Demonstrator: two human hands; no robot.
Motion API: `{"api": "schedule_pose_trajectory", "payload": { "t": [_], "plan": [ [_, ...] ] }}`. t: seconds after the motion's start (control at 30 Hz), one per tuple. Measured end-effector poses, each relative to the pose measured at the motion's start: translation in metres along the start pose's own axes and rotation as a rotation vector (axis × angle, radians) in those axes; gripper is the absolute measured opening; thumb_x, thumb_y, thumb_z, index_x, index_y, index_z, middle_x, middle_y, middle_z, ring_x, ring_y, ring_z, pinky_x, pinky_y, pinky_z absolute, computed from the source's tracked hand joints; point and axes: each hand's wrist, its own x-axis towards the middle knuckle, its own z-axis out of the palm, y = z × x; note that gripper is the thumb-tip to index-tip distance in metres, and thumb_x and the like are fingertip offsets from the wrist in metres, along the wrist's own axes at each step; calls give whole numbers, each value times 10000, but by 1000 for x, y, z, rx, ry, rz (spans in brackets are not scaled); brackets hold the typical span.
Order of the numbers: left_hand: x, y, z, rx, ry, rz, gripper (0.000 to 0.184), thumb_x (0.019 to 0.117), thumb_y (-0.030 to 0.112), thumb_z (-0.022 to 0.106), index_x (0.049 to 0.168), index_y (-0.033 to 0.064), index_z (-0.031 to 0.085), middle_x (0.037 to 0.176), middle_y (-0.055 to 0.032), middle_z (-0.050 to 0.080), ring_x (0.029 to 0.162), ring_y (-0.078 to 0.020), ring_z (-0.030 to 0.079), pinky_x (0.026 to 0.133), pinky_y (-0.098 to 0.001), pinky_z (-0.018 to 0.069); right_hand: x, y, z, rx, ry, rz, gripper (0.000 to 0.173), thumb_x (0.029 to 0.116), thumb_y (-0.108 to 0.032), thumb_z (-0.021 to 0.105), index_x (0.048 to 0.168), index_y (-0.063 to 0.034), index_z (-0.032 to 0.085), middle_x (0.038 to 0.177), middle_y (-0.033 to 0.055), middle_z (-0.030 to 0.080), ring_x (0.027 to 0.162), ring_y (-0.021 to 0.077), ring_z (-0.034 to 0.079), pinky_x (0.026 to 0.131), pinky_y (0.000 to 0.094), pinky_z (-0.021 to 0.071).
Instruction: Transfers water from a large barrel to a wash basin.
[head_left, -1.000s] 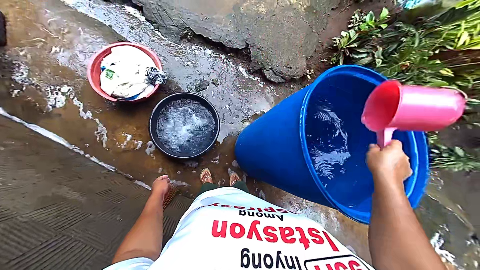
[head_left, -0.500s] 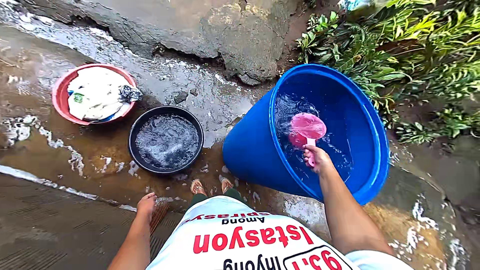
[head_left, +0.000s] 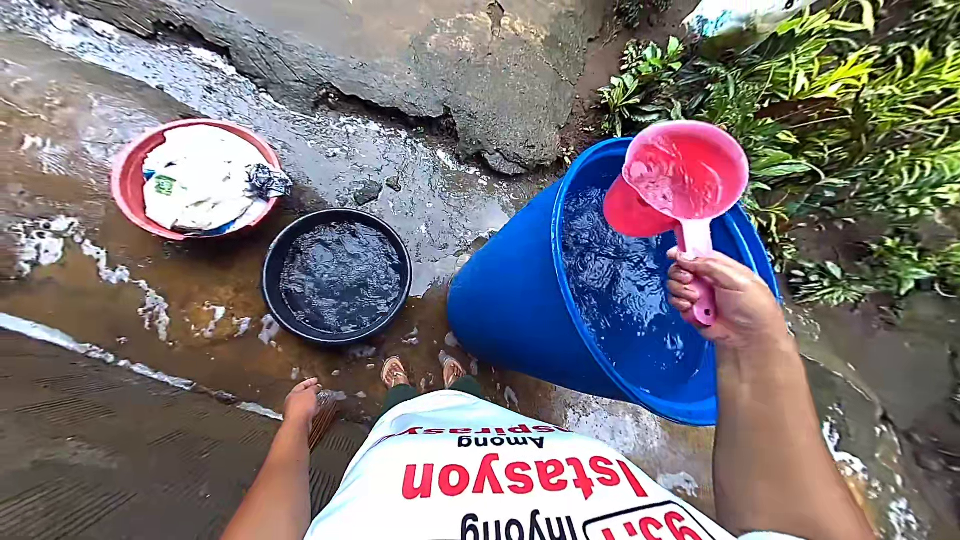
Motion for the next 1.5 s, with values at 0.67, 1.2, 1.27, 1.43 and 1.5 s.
{"api": "schedule_pose_trajectory", "payload": {
  "t": [0.67,1.2,1.27,1.43,1.5],
  "plan": [
    [-21,-47,-30,-172,48,-125,397,1086,114,444,1475,47,495,1400,-227,553,1167,-315,591,972,-491,487,77,54,290,-1462,-233,-250,343,1018,-214,516,1290,-14,575,1117,291,688,1060,499,672,812,698,502],
    [-16,-23,-30,-103,50,-87,389,1080,132,458,1456,46,508,1395,-221,553,1143,-312,605,954,-481,504,45,-3,190,-1350,30,-390,454,1081,-363,429,1415,-69,517,1216,307,640,1077,544,636,780,773,462],
    [-17,-19,-29,-85,49,-93,392,1078,125,464,1459,48,509,1384,-222,561,1125,-308,607,943,-479,504,51,0,117,-1267,224,-271,537,1060,-432,441,1438,-52,473,1209,347,620,1079,581,613,792,798,436],
    [-18,-8,-25,-38,39,-74,393,1073,113,469,1458,49,508,1368,-208,570,1102,-293,604,930,-471,502,69,59,-21,-1305,463,191,529,1054,-286,470,1479,26,444,1362,374,554,1282,538,541,995,730,417],
    [-19,-3,-22,-30,33,-54,393,1077,122,465,1460,47,506,1368,-211,575,1111,-298,608,932,-477,503,73,92,-45,-1420,402,356,527,1029,-220,462,1484,46,429,1403,355,539,1317,511,529,1019,710,421]
  ]
}}
